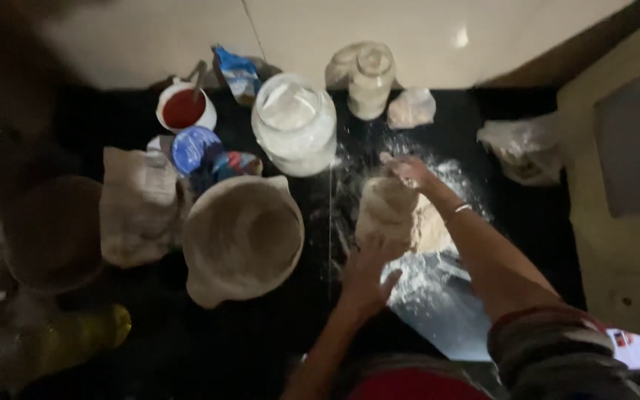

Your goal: The person is kneading a large mass of dough on a floured countertop in a kitchen.

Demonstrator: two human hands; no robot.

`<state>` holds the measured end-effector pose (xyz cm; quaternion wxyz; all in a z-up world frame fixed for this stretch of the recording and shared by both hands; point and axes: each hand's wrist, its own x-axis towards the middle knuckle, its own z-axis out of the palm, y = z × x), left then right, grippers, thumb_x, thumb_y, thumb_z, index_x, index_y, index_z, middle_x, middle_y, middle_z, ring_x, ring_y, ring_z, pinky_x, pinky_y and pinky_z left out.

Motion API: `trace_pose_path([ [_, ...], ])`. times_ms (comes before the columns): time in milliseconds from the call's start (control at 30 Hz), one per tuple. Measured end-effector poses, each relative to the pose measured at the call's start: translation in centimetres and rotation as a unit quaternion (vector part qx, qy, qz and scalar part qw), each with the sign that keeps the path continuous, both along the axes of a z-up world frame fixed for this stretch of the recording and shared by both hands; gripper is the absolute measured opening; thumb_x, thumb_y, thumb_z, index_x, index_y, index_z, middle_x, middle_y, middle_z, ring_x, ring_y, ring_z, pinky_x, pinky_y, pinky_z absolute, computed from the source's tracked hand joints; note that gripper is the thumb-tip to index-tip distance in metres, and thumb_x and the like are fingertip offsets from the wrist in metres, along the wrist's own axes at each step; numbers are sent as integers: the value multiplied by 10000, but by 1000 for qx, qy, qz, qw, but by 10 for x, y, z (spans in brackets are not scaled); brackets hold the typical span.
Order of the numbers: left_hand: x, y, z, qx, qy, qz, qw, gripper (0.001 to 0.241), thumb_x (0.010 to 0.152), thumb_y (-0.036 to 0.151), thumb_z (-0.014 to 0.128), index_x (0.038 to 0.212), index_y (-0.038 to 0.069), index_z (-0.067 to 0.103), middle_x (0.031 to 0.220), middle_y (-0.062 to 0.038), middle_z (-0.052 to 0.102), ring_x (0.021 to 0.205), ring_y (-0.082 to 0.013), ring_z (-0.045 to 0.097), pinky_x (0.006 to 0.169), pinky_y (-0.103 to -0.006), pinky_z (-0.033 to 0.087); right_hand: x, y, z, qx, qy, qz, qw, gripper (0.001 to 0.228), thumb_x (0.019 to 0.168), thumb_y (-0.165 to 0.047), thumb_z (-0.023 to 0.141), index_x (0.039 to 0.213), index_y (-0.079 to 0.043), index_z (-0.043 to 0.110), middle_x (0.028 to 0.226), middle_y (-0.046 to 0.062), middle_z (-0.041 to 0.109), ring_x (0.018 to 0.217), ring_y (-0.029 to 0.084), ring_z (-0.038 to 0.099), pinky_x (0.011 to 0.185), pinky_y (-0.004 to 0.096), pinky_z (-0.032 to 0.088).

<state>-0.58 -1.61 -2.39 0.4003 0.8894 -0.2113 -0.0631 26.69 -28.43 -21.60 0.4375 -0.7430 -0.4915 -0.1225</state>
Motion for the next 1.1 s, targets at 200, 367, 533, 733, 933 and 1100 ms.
trace_pose_path([
  [200, -10, 20, 39, -100, 43, -39, 993, 396, 897, 301, 677, 1246, 118, 652, 1193, -202, 627, 981, -438, 642, 788, -554, 490, -193, 95, 228, -274, 465, -319, 779, 293, 892, -46, 558, 604, -80, 519, 522, -1, 484, 409, 105, 401, 317, 214, 283],
  [367, -20, 19, 52, 17, -18, -91, 996, 641, 860, 477, 638, 1389, 118, 597, 1430, -244, 563, 1374, -511, 401, 1119, -599, 291, -222, 91, 120, -418, 129, -445, 782, 516, 1036, -495, 526, 660, -145, 569, 562, 50, 474, 459, 232, 419, 444, 418, 315],
  [533, 1, 23, 70, 23, 101, -132, 986, 622, 906, 457, 586, 1394, 71, 563, 1156, -170, 700, 1076, -456, 591, 888, -563, 407, -153, 108, 118, -318, 194, -465, 803, 599, 1026, -523, 421, 559, -162, 527, 523, 20, 448, 463, 197, 432, 411, 394, 341],
  [733, -2, 26, 21, 3, 160, -139, 977, 722, 986, 356, 502, 1567, -42, 342, 1616, -284, 336, 1503, -465, 256, 1163, -562, 229, -75, 111, 113, -353, 39, -414, 838, 221, 889, -358, 553, 869, -153, 634, 896, 103, 631, 821, 338, 610, 762, 482, 487],
  [933, -5, 23, 16, -36, 166, -95, 981, 743, 962, 352, 559, 1576, -2, 336, 1648, -252, 290, 1526, -433, 239, 1178, -530, 228, -25, 125, 143, -335, 90, -415, 841, 350, 1003, -429, 517, 853, -134, 630, 883, 106, 634, 809, 319, 610, 674, 478, 486],
  [1100, -13, 13, 0, 7, 147, -73, 986, 713, 991, 399, 563, 1575, 36, 376, 1654, -191, 330, 1534, -383, 262, 1175, -559, 186, -15, 120, 163, -138, 513, -304, 791, 475, 916, -546, 613, 737, -157, 818, 734, -4, 780, 672, 137, 711, 695, 282, 506],
])
